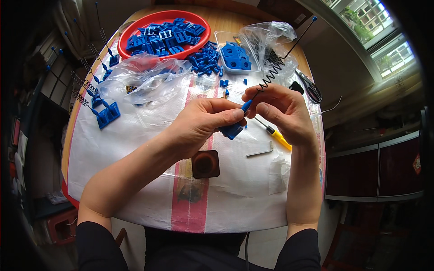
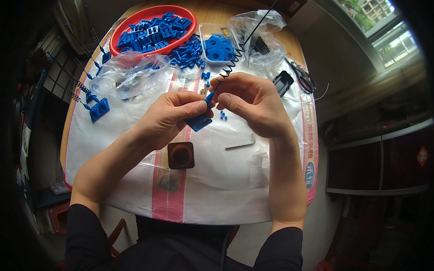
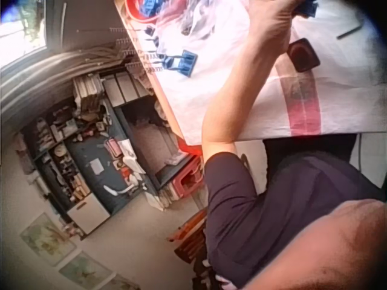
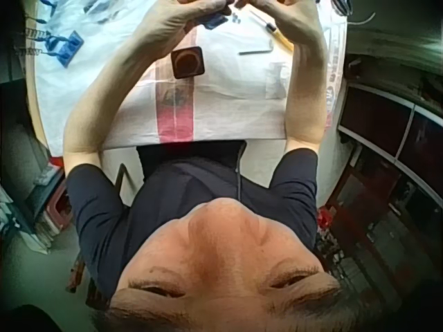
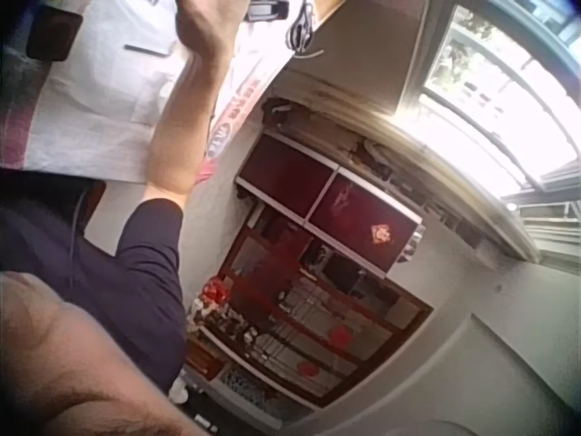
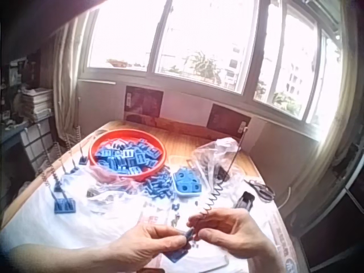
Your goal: The recorder is assembling small blue plastic fixtures with metal springs and thin wire rods on a table.
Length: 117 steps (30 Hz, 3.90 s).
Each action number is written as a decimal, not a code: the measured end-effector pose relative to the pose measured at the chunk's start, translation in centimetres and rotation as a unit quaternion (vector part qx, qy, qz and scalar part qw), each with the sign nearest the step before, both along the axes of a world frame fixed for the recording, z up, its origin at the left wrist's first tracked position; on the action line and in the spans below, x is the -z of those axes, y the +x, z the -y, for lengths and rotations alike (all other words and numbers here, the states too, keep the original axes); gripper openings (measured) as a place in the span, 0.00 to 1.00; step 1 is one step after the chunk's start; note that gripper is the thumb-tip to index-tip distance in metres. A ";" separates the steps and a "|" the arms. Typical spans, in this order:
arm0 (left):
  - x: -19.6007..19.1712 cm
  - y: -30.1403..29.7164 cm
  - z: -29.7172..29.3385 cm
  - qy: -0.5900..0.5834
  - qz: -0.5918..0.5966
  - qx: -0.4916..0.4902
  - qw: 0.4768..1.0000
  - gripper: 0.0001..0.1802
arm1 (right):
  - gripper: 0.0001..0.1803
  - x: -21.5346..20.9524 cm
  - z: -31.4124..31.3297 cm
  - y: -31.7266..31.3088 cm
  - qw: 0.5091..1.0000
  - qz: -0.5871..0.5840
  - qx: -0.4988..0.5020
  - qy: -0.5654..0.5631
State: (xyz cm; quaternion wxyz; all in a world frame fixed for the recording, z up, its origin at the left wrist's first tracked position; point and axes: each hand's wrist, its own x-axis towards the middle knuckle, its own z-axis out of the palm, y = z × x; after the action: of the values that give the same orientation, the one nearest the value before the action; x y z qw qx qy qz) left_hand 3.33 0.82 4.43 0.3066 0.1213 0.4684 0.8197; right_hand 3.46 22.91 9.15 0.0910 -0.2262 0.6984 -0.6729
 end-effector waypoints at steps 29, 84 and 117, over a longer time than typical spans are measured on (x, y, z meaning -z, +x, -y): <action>-0.8 0.8 -0.2 -0.035 -0.057 -0.045 0.997 0.14 | 0.09 0.9 0.5 -0.2 0.999 0.003 -0.013 -0.029; -3.1 3.4 -0.8 -0.118 -0.413 -0.304 0.850 0.11 | 0.15 -0.9 1.7 1.2 0.979 -0.201 -0.008 -0.019; -3.2 1.3 0.6 0.080 -0.116 -0.104 0.984 0.11 | 0.26 -1.6 2.4 1.5 0.920 -0.378 0.067 0.078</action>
State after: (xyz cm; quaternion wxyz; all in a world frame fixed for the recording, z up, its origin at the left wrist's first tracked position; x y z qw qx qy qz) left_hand 4.61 0.17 7.61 0.1524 0.1904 0.4434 0.8625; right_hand 5.00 20.52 10.75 -0.2072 -0.4088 0.7447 -0.4851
